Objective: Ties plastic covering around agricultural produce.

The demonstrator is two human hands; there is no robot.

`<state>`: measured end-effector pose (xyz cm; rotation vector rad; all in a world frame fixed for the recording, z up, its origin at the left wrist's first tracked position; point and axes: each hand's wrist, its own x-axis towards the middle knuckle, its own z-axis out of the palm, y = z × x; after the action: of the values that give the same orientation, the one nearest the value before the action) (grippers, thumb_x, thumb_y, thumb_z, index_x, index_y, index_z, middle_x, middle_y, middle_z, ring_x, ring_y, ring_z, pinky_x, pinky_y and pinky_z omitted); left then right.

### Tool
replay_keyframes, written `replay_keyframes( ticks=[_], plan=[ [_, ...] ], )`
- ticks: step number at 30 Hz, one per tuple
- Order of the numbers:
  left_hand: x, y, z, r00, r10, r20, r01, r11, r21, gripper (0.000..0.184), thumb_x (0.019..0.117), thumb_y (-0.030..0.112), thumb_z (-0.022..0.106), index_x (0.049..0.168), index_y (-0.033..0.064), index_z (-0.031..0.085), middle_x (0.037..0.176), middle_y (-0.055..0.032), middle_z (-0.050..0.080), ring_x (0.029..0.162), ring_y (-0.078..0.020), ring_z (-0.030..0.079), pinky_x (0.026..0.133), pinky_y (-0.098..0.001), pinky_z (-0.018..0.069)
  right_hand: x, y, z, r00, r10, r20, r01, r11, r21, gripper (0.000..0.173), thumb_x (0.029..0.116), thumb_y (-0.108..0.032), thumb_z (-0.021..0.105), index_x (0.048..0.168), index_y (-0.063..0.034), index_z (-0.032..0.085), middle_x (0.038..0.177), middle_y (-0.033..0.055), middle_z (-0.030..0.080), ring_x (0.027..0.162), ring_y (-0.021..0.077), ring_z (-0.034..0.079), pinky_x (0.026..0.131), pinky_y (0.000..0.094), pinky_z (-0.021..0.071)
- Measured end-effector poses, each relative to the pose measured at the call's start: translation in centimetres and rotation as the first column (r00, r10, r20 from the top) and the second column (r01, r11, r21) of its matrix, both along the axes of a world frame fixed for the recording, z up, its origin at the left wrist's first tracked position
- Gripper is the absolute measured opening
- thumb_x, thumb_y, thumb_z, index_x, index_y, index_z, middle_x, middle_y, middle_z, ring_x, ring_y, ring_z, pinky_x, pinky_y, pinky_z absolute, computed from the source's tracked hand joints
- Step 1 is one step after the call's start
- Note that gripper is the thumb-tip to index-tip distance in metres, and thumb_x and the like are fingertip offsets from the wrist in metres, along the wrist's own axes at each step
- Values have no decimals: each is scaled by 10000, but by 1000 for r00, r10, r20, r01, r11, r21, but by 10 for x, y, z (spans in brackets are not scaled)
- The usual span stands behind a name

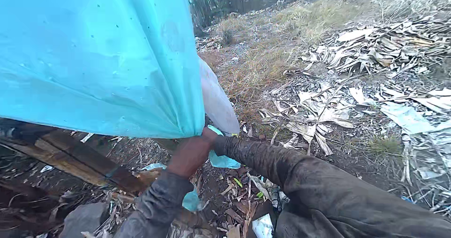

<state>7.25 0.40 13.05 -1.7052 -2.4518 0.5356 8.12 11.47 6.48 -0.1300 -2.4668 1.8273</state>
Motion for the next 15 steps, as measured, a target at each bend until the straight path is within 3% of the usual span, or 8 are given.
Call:
replay_keyframes(
  ticks=[1,2,3,4,6,8,12,15],
  plan=[
    [3,20,13,998,-68,-2,68,996,-53,165,978,143,614,1109,113,710,1008,-151,709,902,-368,713,747,-575,582,12,2,3,997,44,71,-52,992,114,448,1084,-162,512,1491,21,473,1513,171,522,1401,238,494,1188,384,354],
    [5,39,26,991,-134,-16,132,989,-73,156,973,164,636,1085,118,735,1026,-131,715,950,-340,706,789,-542,579,15,5,-9,998,65,8,-65,968,243,493,1100,-224,469,1517,35,437,1552,190,481,1447,261,452,1217,392,315],
    [3,55,40,982,-184,-40,181,980,-81,140,980,173,642,1055,116,745,1030,-115,712,985,-320,694,822,-518,574,7,10,-34,980,25,-200,39,950,309,518,1075,-304,508,1435,69,526,1430,248,580,1348,320,555,1157,438,406],
    [-1,70,53,983,-172,-59,165,980,-108,155,1003,171,622,1076,116,747,1069,-111,708,1028,-318,682,857,-517,563,2,13,-35,969,-58,-242,125,954,272,522,1033,-341,583,1369,59,579,1332,248,639,1265,337,613,1107,484,464],
    [-14,98,74,997,-4,-76,-9,984,-179,220,1049,196,553,1158,117,727,1147,-141,705,1083,-367,675,874,-583,539,9,25,-15,975,-170,-140,202,944,260,527,976,-360,670,1320,32,601,1227,240,679,1180,371,653,1042,571,497],
    [-29,115,84,977,189,-103,-206,957,-202,245,1043,289,569,1144,141,736,1131,-163,721,1087,-404,677,863,-650,524,19,41,0,967,-187,-176,244,882,404,428,996,-328,641,1280,-8,628,1130,228,708,1089,400,686,948,622,526],
    [-43,133,95,962,266,-59,-272,918,-288,237,1007,304,641,1077,111,760,1112,-189,721,1101,-419,665,899,-674,498,36,68,17,852,-144,-504,448,698,558,214,981,-193,678,1136,-46,688,916,165,729,852,356,725,745,557,583],
    [-39,144,99,961,273,-49,-276,923,-269,228,991,284,658,1033,81,753,1094,-195,720,1084,-426,669,879,-680,505,30,74,7,676,-145,-722,621,639,453,197,892,-143,767,1062,-50,736,846,138,736,772,315,731,687,509,599]
  ],
)
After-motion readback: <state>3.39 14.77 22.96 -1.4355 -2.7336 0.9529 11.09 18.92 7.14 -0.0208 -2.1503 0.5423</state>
